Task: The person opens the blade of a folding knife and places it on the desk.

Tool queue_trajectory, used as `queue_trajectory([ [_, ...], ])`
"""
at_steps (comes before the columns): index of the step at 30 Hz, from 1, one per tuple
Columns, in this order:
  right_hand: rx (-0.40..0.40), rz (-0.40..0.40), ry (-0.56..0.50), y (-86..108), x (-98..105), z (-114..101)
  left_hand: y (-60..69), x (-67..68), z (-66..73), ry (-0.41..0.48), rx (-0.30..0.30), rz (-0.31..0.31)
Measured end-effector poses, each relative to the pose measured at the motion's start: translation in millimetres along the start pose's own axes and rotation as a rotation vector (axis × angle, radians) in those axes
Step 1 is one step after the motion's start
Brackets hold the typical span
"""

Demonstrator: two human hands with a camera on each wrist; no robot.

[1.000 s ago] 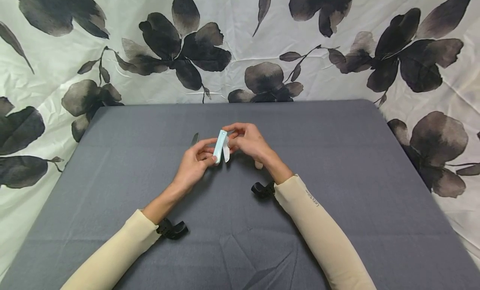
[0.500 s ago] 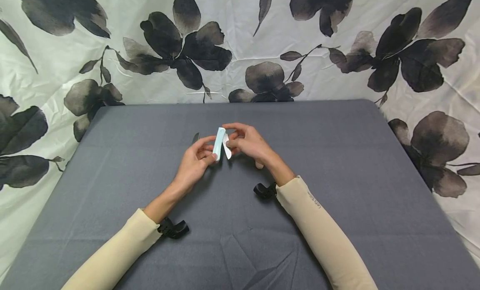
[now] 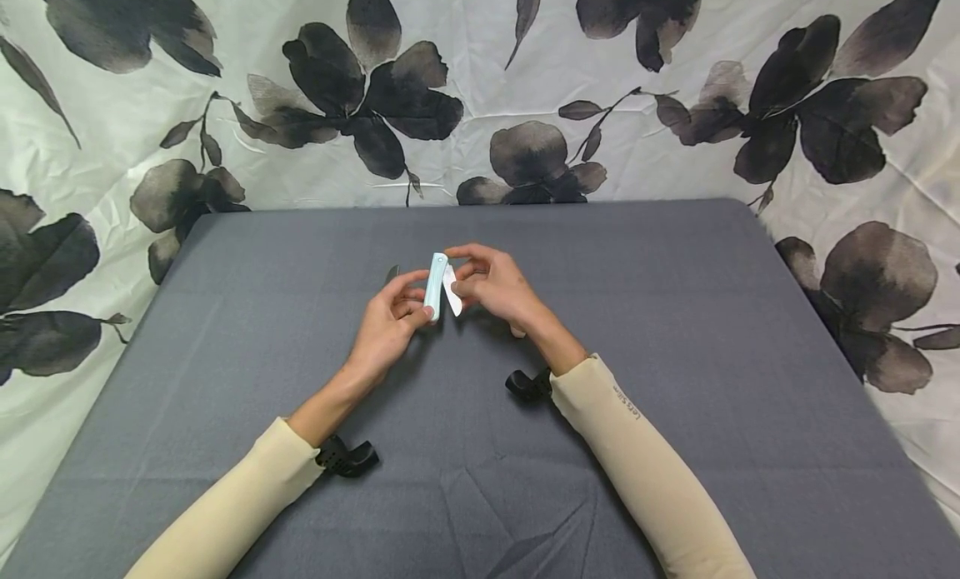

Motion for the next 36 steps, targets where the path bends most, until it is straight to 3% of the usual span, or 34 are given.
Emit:
queue_trajectory([
  [14,0.007,-0.004,0.027,-1.8,5.0,-0.8,0.1,4.3,2.0,0.029,-0.013,-0.028],
  [36,-0.013,0.005,0.115,-6.0,15.4,-0.8,-2.5,10.5,2.0,0.027,0.015,-0.040],
])
Point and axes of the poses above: each hand's wrist, its own y-axis away from the middle knuckle, its own x-axis out of the back of the hand, z = x × y, the point moved 3 cm from there along -y, towards the middle knuckle, and after that the axes turned 9 degrees about y, right-handed, at the moved point
